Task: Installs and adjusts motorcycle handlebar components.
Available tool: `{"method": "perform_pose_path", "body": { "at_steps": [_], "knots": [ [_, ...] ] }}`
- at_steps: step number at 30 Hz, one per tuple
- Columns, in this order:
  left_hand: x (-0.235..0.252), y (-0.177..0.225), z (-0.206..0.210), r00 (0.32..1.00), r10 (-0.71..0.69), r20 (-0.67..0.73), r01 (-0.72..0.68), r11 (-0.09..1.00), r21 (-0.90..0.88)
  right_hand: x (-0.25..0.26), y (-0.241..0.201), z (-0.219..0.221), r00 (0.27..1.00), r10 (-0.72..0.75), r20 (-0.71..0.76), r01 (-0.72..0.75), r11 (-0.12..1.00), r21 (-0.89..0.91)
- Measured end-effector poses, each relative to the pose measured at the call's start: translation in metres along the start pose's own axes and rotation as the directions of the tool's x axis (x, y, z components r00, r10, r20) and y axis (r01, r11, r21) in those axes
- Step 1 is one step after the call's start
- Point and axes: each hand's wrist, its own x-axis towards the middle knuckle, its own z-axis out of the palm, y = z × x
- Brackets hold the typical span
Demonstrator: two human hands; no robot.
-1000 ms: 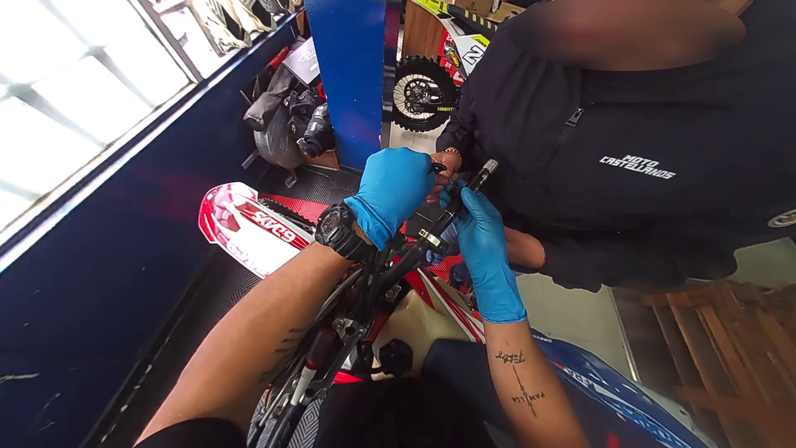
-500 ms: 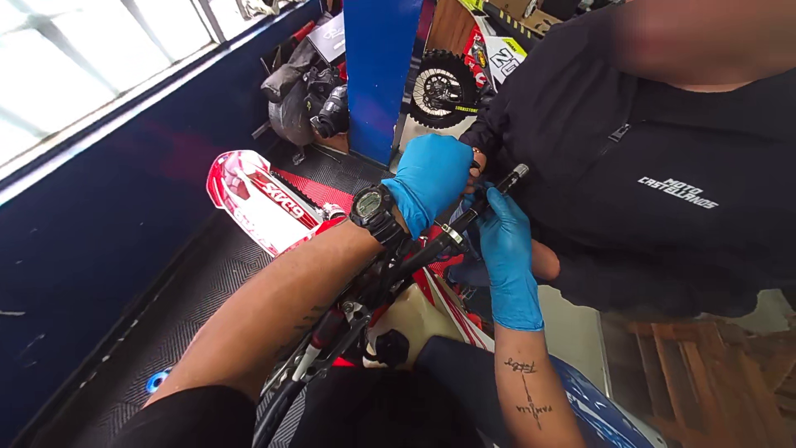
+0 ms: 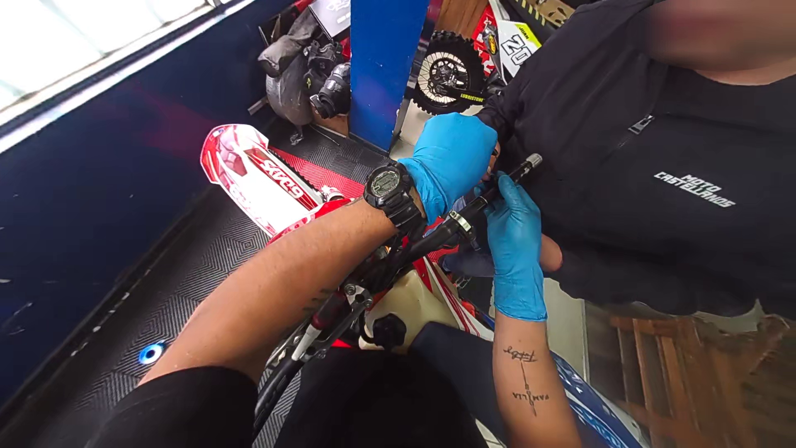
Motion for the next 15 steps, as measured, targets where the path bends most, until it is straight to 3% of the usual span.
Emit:
{"method": "perform_pose_path", "body": {
  "at_steps": [15],
  "knots": [
    [0.0094, -0.0008, 0.0012, 0.999, 0.001, 0.048, -0.001, 1.0, -0.001, 0.0088, -0.008, -0.0059, 0.996, 0.084, 0.03, -0.086, 0.994, 0.066]
  ]
}}
